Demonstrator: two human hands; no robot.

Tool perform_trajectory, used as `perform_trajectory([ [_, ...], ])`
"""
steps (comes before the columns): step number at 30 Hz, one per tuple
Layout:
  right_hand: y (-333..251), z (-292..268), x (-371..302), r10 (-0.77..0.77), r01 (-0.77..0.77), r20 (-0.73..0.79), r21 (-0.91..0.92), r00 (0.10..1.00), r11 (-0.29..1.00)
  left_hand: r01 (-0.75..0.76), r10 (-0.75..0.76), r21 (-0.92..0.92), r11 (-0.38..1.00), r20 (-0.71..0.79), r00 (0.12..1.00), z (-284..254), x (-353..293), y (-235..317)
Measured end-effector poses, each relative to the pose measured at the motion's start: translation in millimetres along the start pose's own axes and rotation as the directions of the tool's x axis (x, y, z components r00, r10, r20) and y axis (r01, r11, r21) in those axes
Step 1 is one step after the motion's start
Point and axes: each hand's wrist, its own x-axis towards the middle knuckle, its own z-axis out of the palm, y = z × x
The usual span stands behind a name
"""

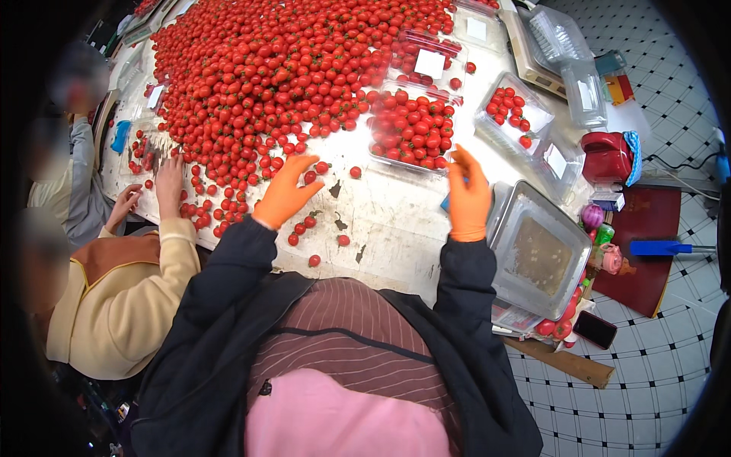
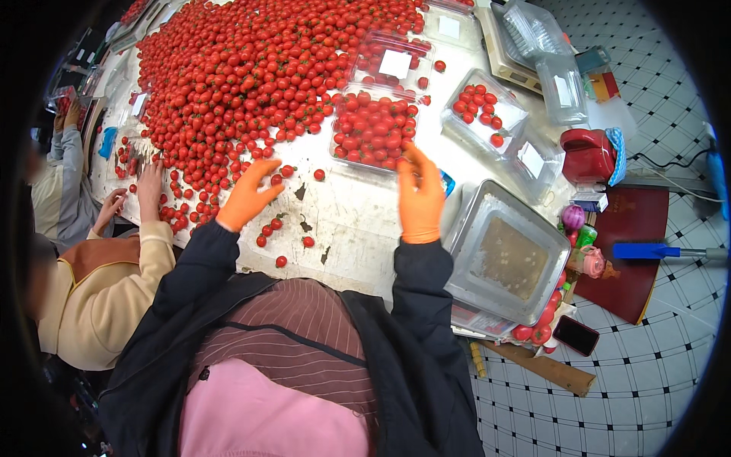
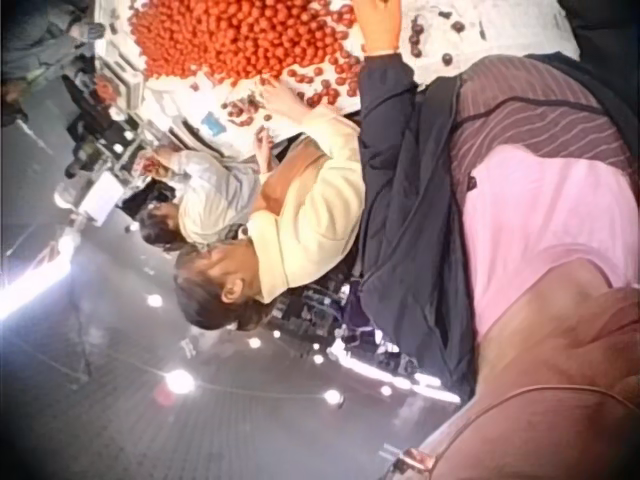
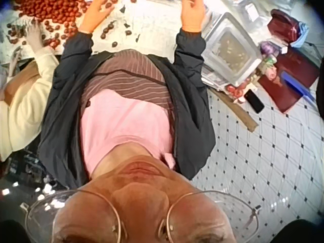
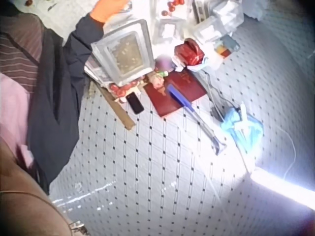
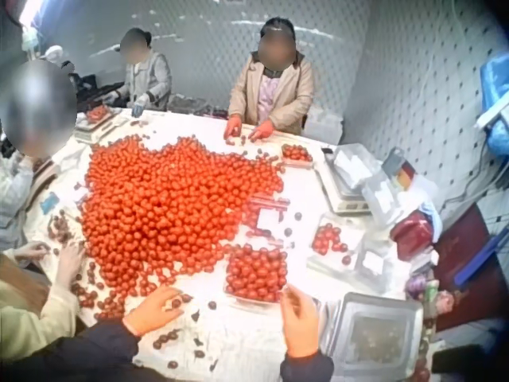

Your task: The person sorts cherry tomatoes on a table, places them into clear plastic containers, weighs the containers on a digital scale, and applies labels. The person also uses a handheld label printer to generate labels and places them on the containers.

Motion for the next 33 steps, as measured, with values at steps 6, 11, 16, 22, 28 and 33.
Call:
perform_trajectory([
  [6, 22, 56, -76, 0.061, 0.271, 0.634, -0.412, 0.771, 0.870, 0.089, -0.118, 0.478, 0.874, 0.032, 0.993, 7, -91, -24],
  [11, 22, 87, -116, 0.109, 0.398, 0.786, -0.421, 0.609, 0.815, 0.221, -0.280, 0.414, 0.883, 0.086, 0.956, 25, -127, -12],
  [16, 25, 125, -137, 0.110, 0.361, 0.810, -0.373, 0.576, 0.855, 0.275, -0.280, 0.231, 0.933, -0.012, 0.960, 47, -121, -13],
  [22, 36, 160, -140, 0.017, 0.165, 0.727, -0.178, 0.687, 0.970, 0.186, -0.194, -0.067, 0.980, -0.150, 0.970, 61, -103, -37],
  [28, 59, 164, -143, 0.176, -0.507, 0.734, 0.255, 0.656, 0.823, 0.219, -0.283, -0.381, 0.898, -0.119, 0.952, 56, -105, -34],
  [33, 31, 147, -121, 0.379, -0.837, 0.749, 0.449, 0.544, 0.313, 0.201, -0.190, -0.357, 0.912, 0.065, 0.980, 37, -80, 35],
])
